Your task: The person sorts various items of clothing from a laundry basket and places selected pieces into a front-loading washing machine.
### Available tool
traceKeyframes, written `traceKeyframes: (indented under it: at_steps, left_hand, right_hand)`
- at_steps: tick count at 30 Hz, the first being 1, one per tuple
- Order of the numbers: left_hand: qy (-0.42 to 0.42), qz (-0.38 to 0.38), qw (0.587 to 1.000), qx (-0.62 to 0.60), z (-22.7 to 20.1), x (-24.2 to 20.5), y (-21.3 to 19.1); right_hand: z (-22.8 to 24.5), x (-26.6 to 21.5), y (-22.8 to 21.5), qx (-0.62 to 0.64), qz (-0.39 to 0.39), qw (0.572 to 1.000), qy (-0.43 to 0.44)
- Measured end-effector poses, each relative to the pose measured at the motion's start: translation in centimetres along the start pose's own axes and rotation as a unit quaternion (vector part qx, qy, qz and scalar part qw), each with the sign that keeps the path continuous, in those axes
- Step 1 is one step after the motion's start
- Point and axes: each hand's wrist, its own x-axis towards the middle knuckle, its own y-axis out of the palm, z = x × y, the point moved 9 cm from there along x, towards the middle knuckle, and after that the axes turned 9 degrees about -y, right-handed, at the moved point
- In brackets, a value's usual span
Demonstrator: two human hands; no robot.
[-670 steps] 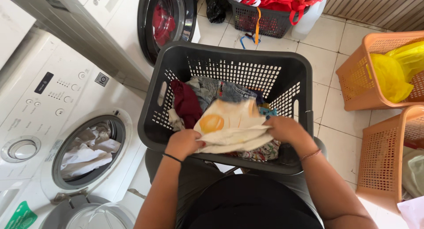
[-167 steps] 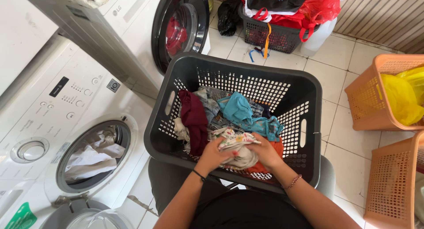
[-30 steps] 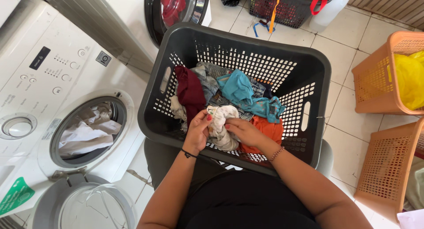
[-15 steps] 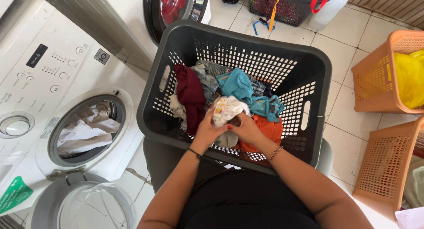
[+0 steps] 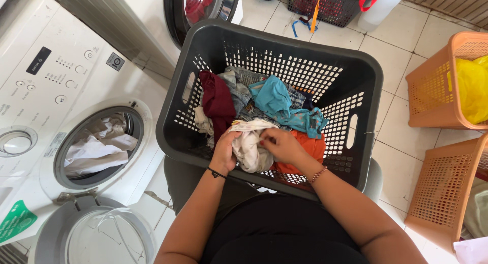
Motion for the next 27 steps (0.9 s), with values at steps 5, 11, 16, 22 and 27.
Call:
traceKeyframes:
  at_steps: [5, 11, 16, 22, 27]
  left_hand:
    - [0.097, -0.135, 0.985, 0.054, -2.3, -0.8, -0.3]
    - [0.452, -0.157, 0.741, 0.470, -5.9, -8.4, 7.7]
    - [0.392, -0.138, 0.758, 0.502, -4.1, -6.8, 7.4]
    - [0.254, -0.102, 0.945, 0.181, -2.5, -2.0, -0.2]
    - [0.244, -0.038, 0.967, 0.068, -2.0, -1.0, -1.5]
  right_hand:
    - [-4.9, -0.1, -1.0, 0.339, -0.047, 0.936, 0.087]
    - [-6.3, -0.2, -2.6, 0.372, -0.085, 0.920, 0.089]
    - [-5.4, -0.2, -1.8, 0.346, -0.058, 0.933, 0.075]
    - [-6.8, 0.0, -6.9, 0.240, -0.184, 0.947, 0.107]
    - [-3.2, -0.3, -9.2, 0.110, -0.254, 0.959, 0.059]
